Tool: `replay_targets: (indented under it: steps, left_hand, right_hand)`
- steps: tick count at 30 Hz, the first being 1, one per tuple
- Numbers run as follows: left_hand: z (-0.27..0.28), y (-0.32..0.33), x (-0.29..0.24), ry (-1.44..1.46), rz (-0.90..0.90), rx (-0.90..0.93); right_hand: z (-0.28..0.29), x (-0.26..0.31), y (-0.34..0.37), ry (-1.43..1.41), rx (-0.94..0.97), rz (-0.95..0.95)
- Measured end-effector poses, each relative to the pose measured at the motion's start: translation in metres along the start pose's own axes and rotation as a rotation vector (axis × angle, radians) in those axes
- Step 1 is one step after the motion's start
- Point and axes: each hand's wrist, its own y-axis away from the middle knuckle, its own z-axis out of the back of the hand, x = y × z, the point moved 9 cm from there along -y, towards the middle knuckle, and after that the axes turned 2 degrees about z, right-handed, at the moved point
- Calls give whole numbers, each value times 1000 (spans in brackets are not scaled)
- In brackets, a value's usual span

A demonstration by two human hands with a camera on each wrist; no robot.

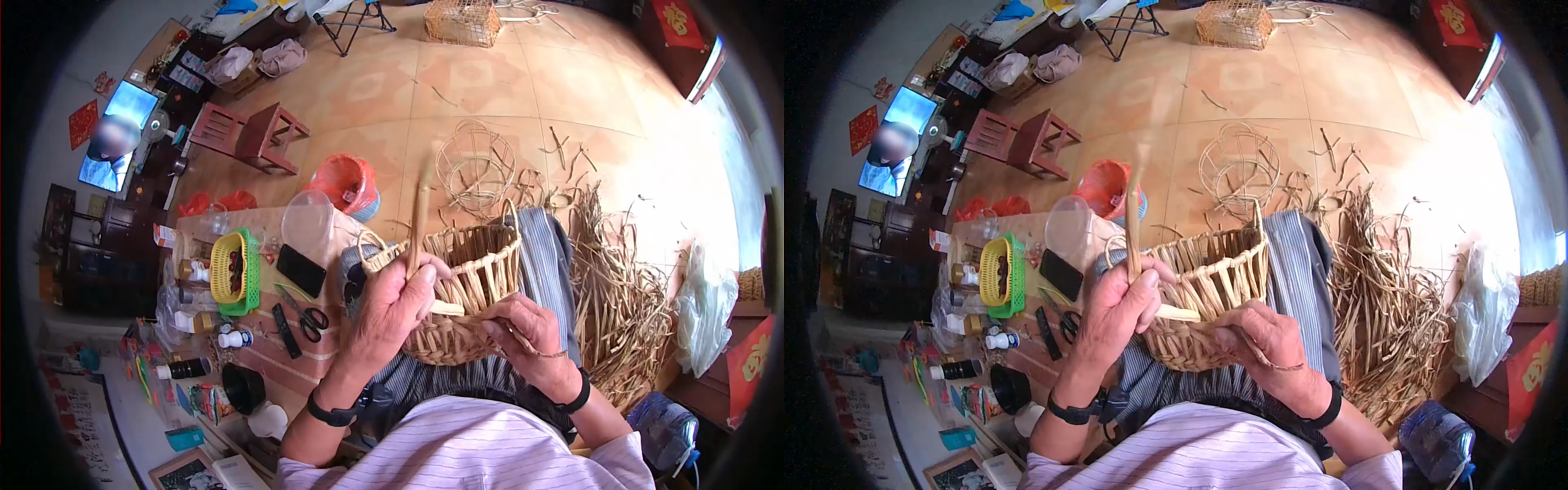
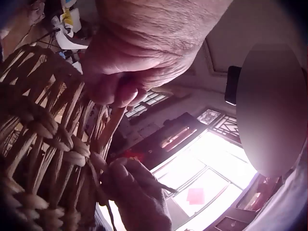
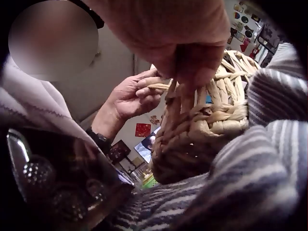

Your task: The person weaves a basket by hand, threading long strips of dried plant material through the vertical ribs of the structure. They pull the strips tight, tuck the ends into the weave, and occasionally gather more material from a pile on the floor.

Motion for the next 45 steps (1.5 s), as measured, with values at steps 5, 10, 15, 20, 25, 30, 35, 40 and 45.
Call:
replay_targets:
  steps: [5,10,15,20,25,30,35,40,45]
  left_hand:
    - [-9,25,9,122,59,67]
    - [-9,56,50,283,151,149]
    - [-15,100,102,99,201,283]
    - [-11,97,45,-234,-290,341]
    - [37,60,34,-139,-345,209]
    - [50,-11,5,-326,-370,17]
    - [6,-80,32,-223,6,537]
    - [-33,-93,71,-194,213,999]
    - [-49,-107,100,-236,104,1053]
  right_hand:
    - [-4,-5,-4,-20,-5,-118]
    - [-7,-5,-7,-3,-26,-81]
    - [-11,14,-15,130,-17,39]
    - [-26,15,-11,404,-61,163]
    - [-29,22,-12,456,-77,151]
    - [-33,1,-6,497,-80,134]
    - [-34,21,-6,580,-24,163]
    - [-37,30,-10,631,-31,238]
    - [-27,3,-6,461,-178,68]
